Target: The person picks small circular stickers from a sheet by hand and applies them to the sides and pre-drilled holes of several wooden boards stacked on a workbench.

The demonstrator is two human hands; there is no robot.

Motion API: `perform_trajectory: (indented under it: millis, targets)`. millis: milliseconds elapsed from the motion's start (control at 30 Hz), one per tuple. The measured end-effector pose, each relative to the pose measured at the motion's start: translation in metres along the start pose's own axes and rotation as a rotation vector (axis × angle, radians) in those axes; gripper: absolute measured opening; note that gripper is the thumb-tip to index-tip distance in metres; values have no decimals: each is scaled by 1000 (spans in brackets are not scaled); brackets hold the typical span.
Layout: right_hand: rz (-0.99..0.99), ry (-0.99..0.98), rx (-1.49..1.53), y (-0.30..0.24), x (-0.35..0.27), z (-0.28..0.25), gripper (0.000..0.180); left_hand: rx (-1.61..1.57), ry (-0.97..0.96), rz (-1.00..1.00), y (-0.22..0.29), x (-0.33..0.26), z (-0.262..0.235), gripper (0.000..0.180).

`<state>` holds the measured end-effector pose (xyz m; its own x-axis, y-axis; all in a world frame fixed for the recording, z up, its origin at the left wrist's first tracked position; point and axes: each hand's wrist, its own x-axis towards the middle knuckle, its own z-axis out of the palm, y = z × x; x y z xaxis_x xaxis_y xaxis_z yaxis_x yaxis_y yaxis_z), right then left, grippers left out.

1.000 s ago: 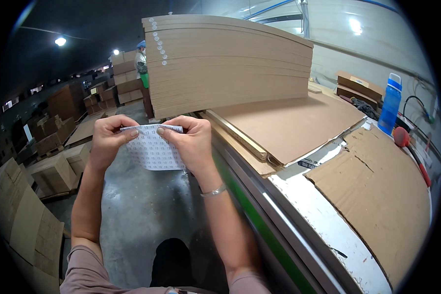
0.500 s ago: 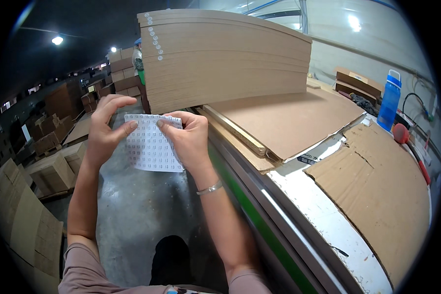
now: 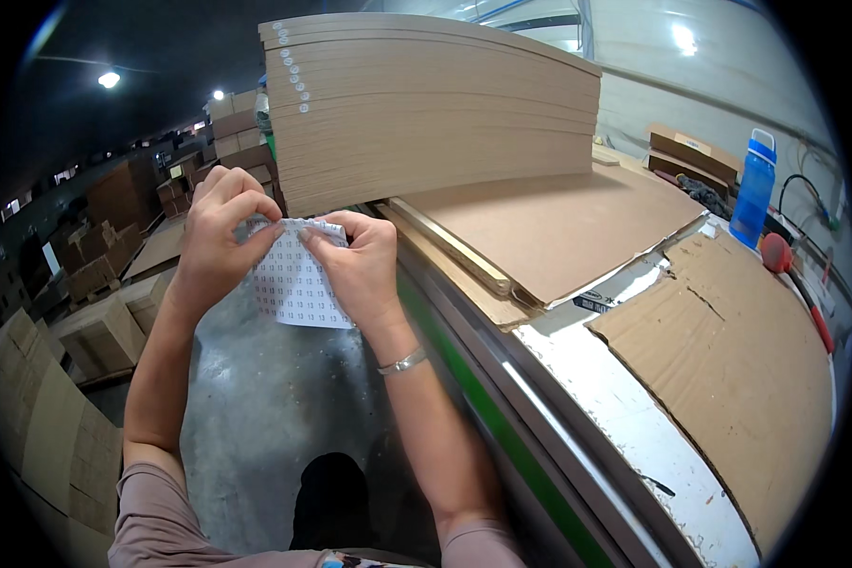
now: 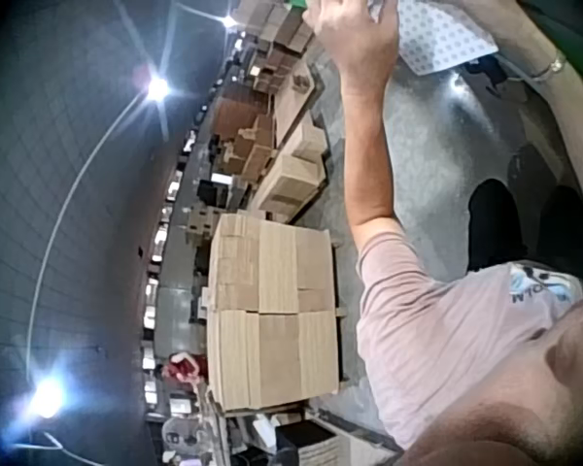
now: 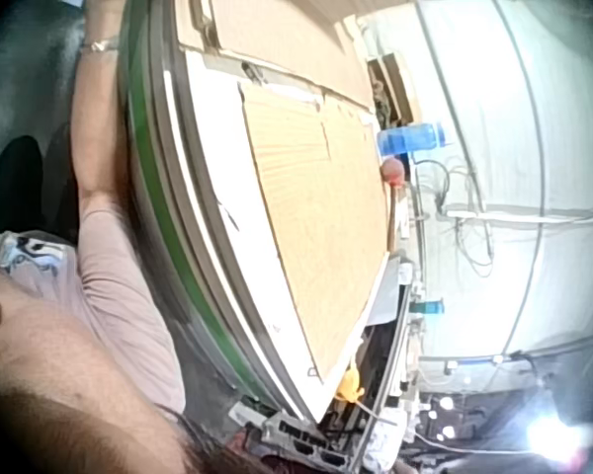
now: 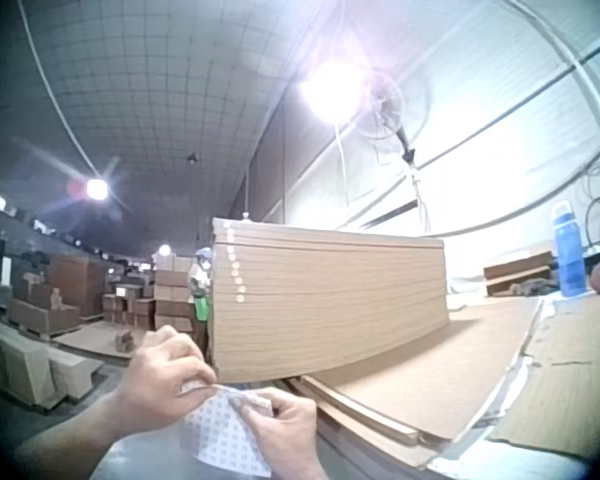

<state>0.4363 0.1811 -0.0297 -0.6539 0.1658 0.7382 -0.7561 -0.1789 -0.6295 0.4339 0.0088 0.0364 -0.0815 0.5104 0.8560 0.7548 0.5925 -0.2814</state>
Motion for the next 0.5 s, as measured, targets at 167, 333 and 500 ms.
perform_trajectory:
  millis: [167,333,500]
  targets:
    - [-17,9,1,1,1,-2,9,59,18,77,3,1,4,15]
    - [0,47,-13,1,1,-3,12,0,37,73,3,3,9,14]
    - [33,175,28,2,4,-7,9,-28,43,-63,-11,25,19,10]
